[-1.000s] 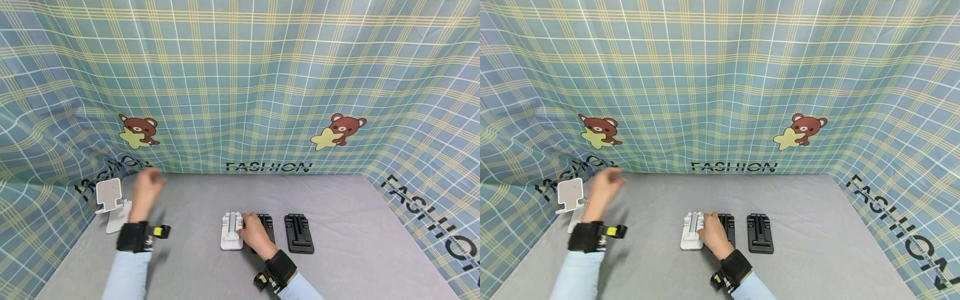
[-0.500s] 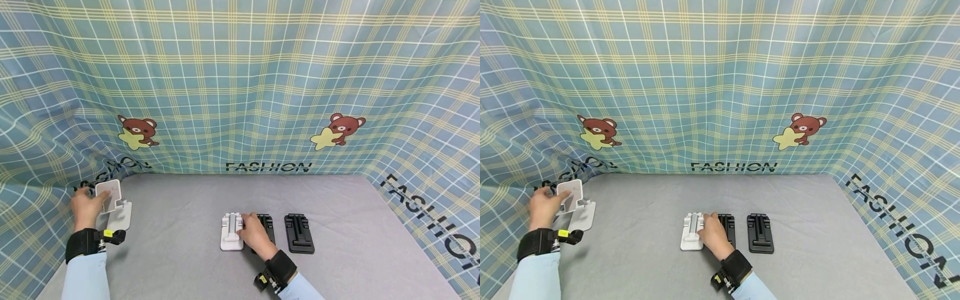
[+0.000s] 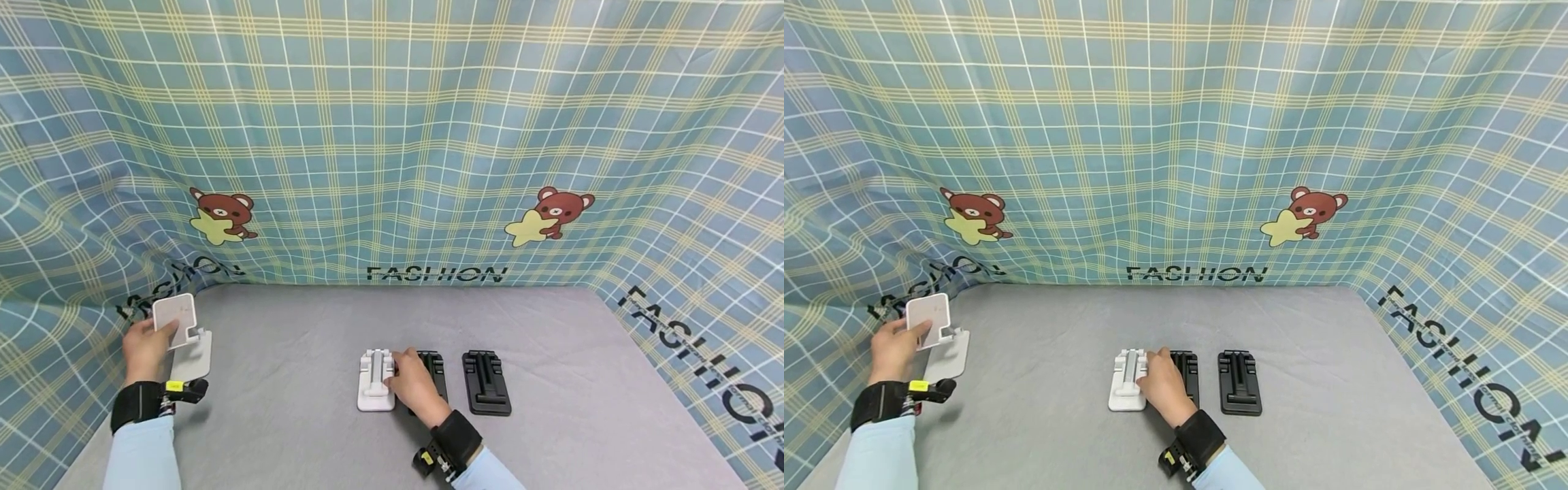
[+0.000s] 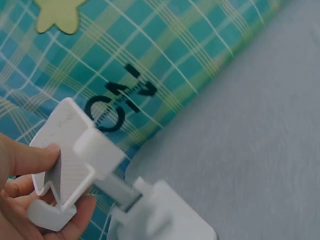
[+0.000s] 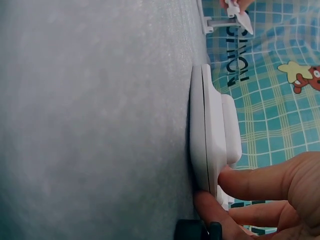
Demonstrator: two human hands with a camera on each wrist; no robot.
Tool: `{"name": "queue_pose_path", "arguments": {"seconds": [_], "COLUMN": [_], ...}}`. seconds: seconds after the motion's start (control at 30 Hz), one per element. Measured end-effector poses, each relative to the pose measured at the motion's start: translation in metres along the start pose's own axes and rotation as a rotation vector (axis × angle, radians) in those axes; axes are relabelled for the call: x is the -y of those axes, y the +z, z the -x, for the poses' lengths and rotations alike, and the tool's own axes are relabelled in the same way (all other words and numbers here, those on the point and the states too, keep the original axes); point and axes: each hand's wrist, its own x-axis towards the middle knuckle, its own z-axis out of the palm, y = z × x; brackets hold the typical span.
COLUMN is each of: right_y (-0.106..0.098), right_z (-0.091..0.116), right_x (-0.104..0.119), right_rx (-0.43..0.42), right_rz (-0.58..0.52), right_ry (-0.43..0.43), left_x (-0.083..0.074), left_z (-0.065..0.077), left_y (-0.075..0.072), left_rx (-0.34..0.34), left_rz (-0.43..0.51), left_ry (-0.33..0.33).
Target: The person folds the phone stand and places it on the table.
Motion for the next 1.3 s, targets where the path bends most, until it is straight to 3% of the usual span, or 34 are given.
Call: {"name": "queue_pose_path", "arguments": {"seconds": [0.1,0.17,0.3,0.43,0.67,0.93,1.03,1.2,1.3], "right_y": [0.000,0.000,0.000,0.000,-0.004,-0.023,-0.032,-0.054,-0.071], "right_z": [0.000,0.000,0.000,0.000,0.000,-0.002,-0.004,-0.008,-0.007], "right_x": [0.001,0.001,0.001,0.000,-0.001,0.000,0.003,0.009,0.012], "right_rx": [-0.001,0.000,-0.002,-0.007,0.026,0.090,0.087,0.102,0.079], "right_rz": [-0.005,-0.008,-0.015,-0.014,-0.034,-0.088,-0.211,-0.655,-0.838], "right_ry": [0.004,0.008,0.010,0.002,-0.010,-0.019,-0.030,0.009,0.011], "left_x": [0.000,-0.005,-0.012,-0.039,-0.097,-0.138,-0.147,-0.155,-0.157], "left_z": [0.001,0.008,0.018,0.047,0.109,0.174,0.194,0.221,0.235], "left_y": [-0.001,0.001,0.012,0.028,0.061,0.099,0.111,0.127,0.135], "left_rx": [0.027,0.056,0.084,0.163,0.405,0.600,0.645,0.713,0.748], "left_rz": [0.051,0.017,0.055,0.182,0.428,0.577,0.596,0.614,0.622], "left_ry": [-0.035,-0.027,0.005,0.035,0.083,0.175,0.199,0.238,0.253]}}
